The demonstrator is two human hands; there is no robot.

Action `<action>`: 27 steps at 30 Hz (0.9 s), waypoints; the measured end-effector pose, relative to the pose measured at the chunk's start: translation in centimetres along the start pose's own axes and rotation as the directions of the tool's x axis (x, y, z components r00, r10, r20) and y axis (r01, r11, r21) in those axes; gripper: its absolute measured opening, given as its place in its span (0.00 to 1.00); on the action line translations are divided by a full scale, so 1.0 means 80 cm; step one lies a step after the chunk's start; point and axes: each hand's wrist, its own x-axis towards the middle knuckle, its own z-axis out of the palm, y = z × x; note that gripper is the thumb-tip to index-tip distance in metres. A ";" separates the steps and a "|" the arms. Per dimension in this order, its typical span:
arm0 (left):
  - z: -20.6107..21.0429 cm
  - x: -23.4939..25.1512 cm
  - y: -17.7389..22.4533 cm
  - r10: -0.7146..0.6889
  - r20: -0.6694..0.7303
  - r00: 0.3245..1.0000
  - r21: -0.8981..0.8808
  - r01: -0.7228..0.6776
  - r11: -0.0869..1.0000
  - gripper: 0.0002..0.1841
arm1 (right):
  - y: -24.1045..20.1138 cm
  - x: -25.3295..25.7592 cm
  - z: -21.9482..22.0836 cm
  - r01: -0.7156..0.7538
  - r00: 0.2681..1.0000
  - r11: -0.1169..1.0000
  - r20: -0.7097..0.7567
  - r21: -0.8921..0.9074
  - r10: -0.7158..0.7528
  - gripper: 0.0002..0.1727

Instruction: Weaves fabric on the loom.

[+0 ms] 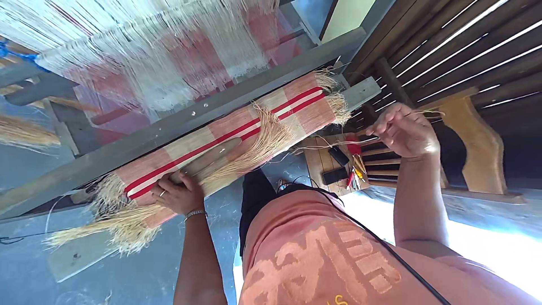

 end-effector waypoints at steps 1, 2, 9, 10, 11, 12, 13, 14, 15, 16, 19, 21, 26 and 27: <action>-0.001 0.000 0.001 0.003 -0.001 1.000 -0.001 -0.003 1.000 0.33 | 0.002 -0.003 0.006 -0.081 0.997 0.995 0.001 -0.054 0.081 0.16; -0.002 0.000 0.002 0.005 0.000 1.000 0.002 -0.005 1.000 0.33 | 0.006 -0.004 0.011 -0.184 0.983 0.970 -0.019 -0.161 0.183 0.19; -0.001 -0.002 -0.002 0.021 -0.018 1.000 0.010 -0.021 1.000 0.33 | 0.057 0.001 0.008 -0.428 0.891 0.845 -0.307 -0.320 0.334 0.24; -0.002 -0.002 0.000 0.021 -0.014 1.000 0.010 -0.021 1.000 0.33 | 0.060 0.003 0.005 -0.428 0.882 0.842 -0.357 -0.328 0.309 0.23; -0.003 -0.001 0.001 0.018 -0.013 1.000 0.010 -0.018 1.000 0.33 | 0.063 0.005 0.000 -0.434 0.880 0.802 -0.382 -0.411 0.281 0.21; -0.003 -0.001 0.002 0.015 -0.012 1.000 0.011 -0.015 1.000 0.33 | 0.063 0.006 -0.005 -0.442 0.888 0.712 -0.375 -0.545 0.264 0.20; -0.002 -0.001 0.002 0.011 -0.014 1.000 0.013 -0.011 1.000 0.33 | 0.063 0.006 -0.010 -0.434 0.901 0.603 -0.334 -0.669 0.279 0.21; -0.002 -0.002 0.002 0.006 -0.010 1.000 0.013 -0.006 1.000 0.33 | 0.064 0.007 -0.012 -0.419 0.901 0.498 -0.276 -0.759 0.336 0.24; -0.002 -0.002 0.001 0.000 -0.004 1.000 0.014 0.000 1.000 0.33 | 0.067 0.008 -0.010 -0.403 0.876 0.391 -0.225 -0.827 0.427 0.29; -0.002 -0.002 0.000 -0.007 0.009 1.000 0.019 0.006 1.000 0.34 | 0.070 0.008 -0.006 -0.383 0.826 0.301 -0.178 -0.873 0.535 0.31; -0.002 -0.001 0.000 0.000 0.019 1.000 0.016 0.000 1.000 0.34 | 0.064 0.004 0.001 -0.309 0.622 0.266 0.018 -0.913 0.783 0.22; -0.004 -0.001 0.001 0.019 0.008 1.000 -0.001 -0.019 1.000 0.33 | 0.035 0.006 -0.013 -0.381 0.624 0.453 0.137 -0.806 0.769 0.19; -0.005 -0.002 0.002 0.011 0.012 1.000 -0.001 -0.011 1.000 0.33 | -0.040 0.009 -0.115 -0.456 0.878 0.825 -0.318 -0.333 0.357 0.17; -0.005 -0.002 0.002 0.007 0.013 1.000 0.000 -0.007 1.000 0.32 | -0.054 0.010 -0.143 -0.400 0.870 0.886 -0.402 -0.235 0.286 0.20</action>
